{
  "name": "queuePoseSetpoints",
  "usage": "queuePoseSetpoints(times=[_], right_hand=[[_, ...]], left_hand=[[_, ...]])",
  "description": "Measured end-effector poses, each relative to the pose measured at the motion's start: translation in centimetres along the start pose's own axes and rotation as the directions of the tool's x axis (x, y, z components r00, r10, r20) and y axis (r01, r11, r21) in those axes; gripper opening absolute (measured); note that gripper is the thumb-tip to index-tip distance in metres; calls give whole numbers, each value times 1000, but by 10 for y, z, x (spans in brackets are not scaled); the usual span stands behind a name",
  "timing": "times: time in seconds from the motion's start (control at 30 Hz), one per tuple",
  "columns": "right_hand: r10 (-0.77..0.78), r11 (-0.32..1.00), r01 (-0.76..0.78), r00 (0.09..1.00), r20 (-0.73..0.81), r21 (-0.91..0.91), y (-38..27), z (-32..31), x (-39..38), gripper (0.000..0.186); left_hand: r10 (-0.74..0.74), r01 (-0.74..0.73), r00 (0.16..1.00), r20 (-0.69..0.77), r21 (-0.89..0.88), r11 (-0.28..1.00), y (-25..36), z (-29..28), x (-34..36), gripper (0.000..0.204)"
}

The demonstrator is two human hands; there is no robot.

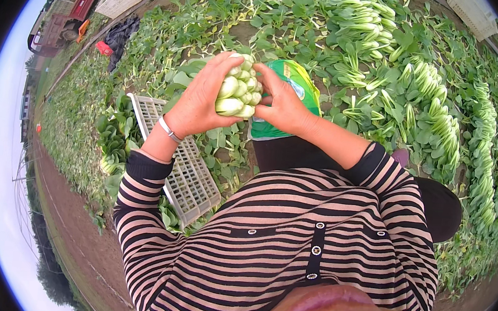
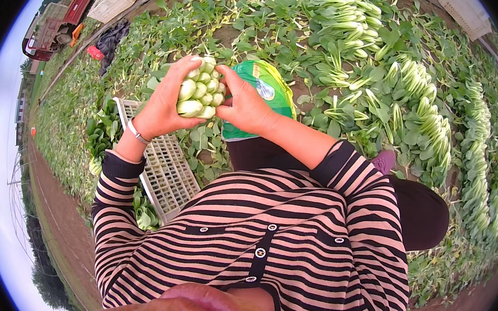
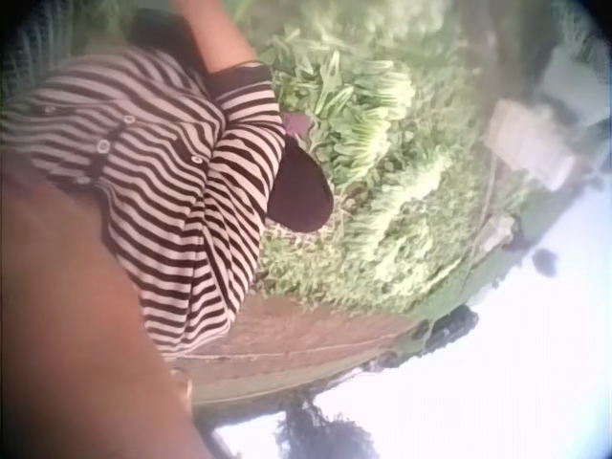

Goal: The person gathers leafy green vegetables from the ground, aligns them into bundles, and secures each bundle with a rubber band. The person then places the tied bundles into a nearby white crate.

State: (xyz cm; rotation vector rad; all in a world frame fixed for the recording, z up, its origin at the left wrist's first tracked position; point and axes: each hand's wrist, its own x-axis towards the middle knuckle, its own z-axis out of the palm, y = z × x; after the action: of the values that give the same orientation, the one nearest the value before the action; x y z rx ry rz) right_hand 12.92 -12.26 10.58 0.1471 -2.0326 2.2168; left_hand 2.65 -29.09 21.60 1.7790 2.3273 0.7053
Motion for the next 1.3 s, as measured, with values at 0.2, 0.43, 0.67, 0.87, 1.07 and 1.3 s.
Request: queuePoseSetpoints(times=[0.2, 0.43, 0.67, 0.87, 1.07, 1.3], right_hand=[[128, 988, -127, 992, -1, 89, 31, -36, -33, 83], [73, 958, -83, 996, -48, -276, 26, -67, -40, 60], [57, 984, 29, 882, -468, 175, 56, -45, 26, 41], [-182, 965, 59, 850, -494, -255, 58, -22, 41, 31], [-225, 915, 23, 858, -462, -403, 56, -17, 45, 25], [-68, 985, 15, 951, -303, -174, 60, -39, 39, 56]], left_hand=[[-177, 176, 984, 23, -296, 939, -20, 80, 0, 123], [-166, 168, 986, 22, -168, 971, -14, 81, 6, 124], [-177, 180, 984, 32, -142, 973, -9, 82, 10, 129], [-288, 279, 958, 12, -287, 916, -15, 86, 0, 137], [-220, 214, 975, -39, -115, 970, -18, 91, 1, 128], [-256, 251, 966, -26, -118, 961, -10, 91, 6, 128]])
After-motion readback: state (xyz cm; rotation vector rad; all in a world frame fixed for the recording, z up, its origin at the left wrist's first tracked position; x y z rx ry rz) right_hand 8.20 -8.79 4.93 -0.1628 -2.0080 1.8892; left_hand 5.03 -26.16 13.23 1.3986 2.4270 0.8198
